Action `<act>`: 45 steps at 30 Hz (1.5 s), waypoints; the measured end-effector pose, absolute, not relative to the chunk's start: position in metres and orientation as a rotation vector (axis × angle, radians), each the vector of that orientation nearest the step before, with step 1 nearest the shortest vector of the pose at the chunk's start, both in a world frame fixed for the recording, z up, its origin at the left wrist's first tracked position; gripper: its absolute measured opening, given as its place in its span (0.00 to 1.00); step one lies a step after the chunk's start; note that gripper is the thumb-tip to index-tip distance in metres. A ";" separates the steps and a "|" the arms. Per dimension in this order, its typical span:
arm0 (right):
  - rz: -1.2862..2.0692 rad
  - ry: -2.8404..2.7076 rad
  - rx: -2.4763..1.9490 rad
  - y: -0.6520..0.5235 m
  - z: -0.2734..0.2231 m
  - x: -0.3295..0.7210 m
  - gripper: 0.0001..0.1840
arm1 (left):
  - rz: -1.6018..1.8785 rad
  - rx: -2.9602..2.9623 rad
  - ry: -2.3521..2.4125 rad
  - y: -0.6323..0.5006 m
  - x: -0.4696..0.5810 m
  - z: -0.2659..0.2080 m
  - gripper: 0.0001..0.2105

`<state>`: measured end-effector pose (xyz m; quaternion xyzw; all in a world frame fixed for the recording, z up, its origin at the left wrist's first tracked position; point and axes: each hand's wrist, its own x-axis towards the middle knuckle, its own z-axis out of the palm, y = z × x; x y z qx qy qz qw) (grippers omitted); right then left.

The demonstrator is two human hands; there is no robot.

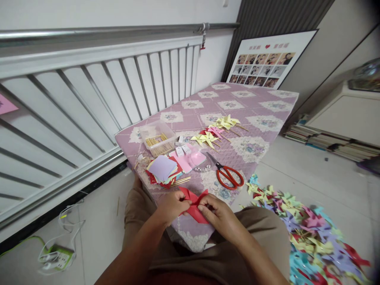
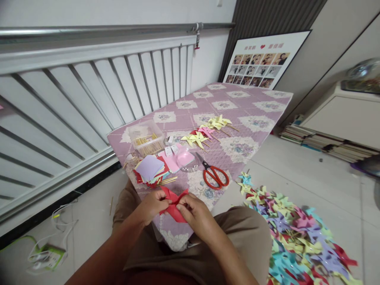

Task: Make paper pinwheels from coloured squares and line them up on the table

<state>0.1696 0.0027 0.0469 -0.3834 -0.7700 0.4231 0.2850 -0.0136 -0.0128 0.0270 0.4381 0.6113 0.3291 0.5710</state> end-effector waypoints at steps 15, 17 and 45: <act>0.918 -2.010 -1.170 0.004 0.040 0.155 0.12 | 0.862 0.961 1.411 -0.015 -0.007 0.032 0.06; 0.913 -2.004 -1.180 0.004 0.040 0.154 0.12 | 0.864 0.965 1.411 -0.016 -0.007 0.031 0.06; 1.003 -1.709 -1.393 -0.003 0.042 0.139 0.33 | 0.940 0.842 1.314 -0.017 -0.001 0.023 0.05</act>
